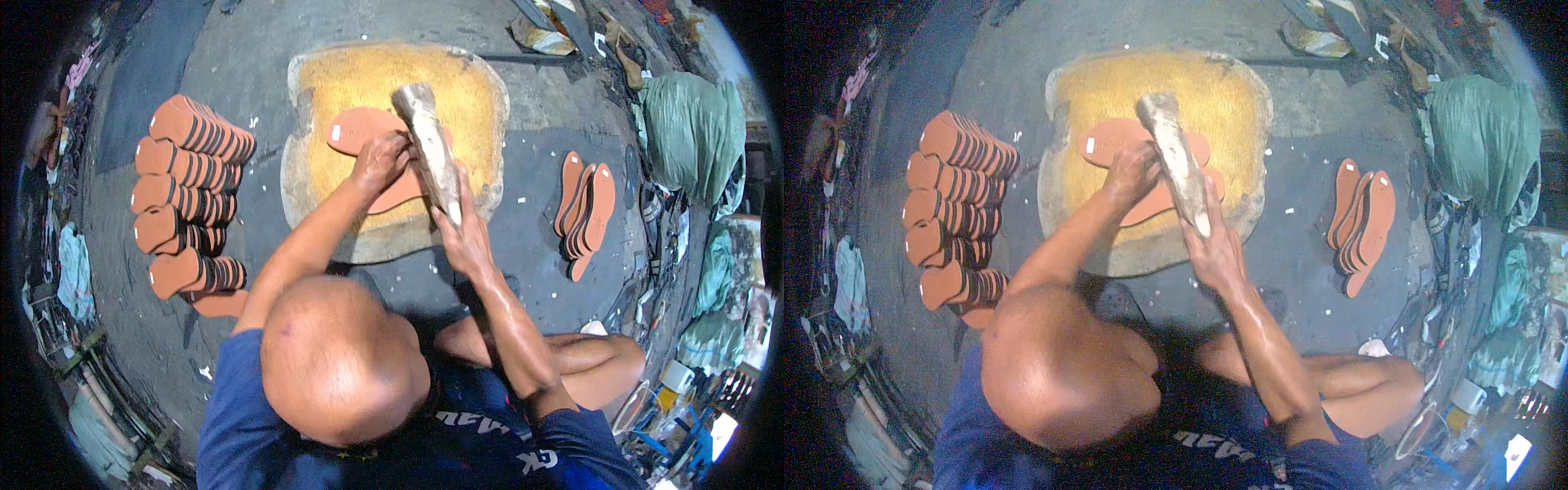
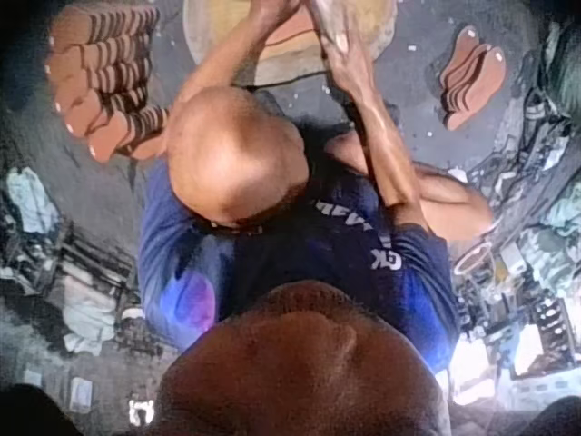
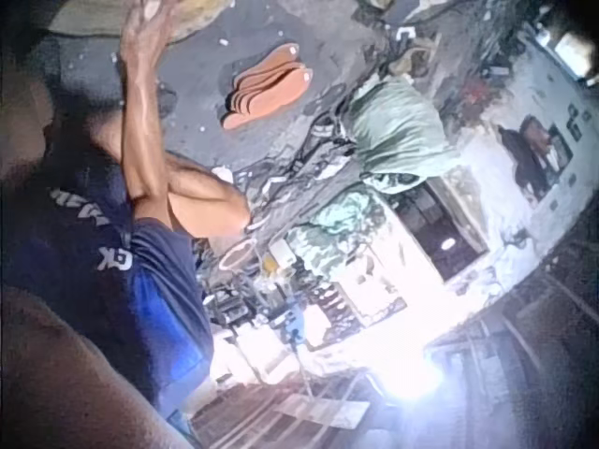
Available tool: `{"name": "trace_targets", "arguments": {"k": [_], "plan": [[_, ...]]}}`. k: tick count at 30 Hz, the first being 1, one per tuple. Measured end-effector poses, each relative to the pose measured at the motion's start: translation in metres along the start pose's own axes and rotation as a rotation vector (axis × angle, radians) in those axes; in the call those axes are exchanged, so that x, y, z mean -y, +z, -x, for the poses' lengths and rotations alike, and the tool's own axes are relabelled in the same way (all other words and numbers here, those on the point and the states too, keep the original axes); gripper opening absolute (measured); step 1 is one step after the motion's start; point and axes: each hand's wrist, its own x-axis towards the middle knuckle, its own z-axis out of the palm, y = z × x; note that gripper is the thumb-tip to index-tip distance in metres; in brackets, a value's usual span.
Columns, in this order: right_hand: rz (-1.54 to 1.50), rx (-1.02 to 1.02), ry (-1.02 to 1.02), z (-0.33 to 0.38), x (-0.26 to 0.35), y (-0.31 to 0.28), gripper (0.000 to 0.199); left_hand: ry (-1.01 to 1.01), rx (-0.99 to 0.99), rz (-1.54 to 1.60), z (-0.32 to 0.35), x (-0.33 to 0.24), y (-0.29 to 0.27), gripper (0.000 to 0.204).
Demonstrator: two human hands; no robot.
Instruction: The person sits on the floor and repeatedly hammers small metal pins into reddish-brown shoe sole pieces using a wooden mallet. The person picks up each sole piece, places it on a wooden board, and hammers the pins into place before stacking the finished pieces.
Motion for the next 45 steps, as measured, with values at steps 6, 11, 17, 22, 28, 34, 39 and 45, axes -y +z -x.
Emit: {"name": "trace_targets", "arguments": {"k": [6,11,17,22,28,34,39,45], "plan": [[0.094,0.336,0.368,0.017,-0.014,-0.025,0.084,-0.613,-0.032,0.689,-0.008,-0.011,-0.003,0.025],[0.047,0.202,0.295,0.021,-0.02,-0.021,0.085,-0.668,-0.269,1.043,-0.009,-0.012,-0.001,0.023],[-0.148,0.156,0.361,0.015,-0.017,-0.029,0.081,-0.677,-0.211,1.119,-0.001,-0.047,-0.005,0.021],[-0.383,-0.035,0.186,0.001,-0.002,-0.056,0.079,-0.541,-0.081,0.531,0.004,-0.065,-0.009,0.024],[-0.477,-0.051,0.218,0.002,0.012,-0.074,0.078,-0.479,-0.135,0.568,0.011,-0.058,0.008,0.026],[-0.409,-0.124,0.051,-0.007,0.066,-0.114,0.074,-0.35,-0.121,0.401,0.021,-0.052,0.015,0.026],[-1.168,-0.239,-0.057,0.006,0.118,-0.173,0.065,-0.218,-0.151,0.228,0.02,-0.061,0.006,0.026],[-0.119,0.173,0.227,0.029,0.01,-0.031,0.075,-0.128,-0.131,0.17,0.027,-0.048,0.024,0.027]]}}
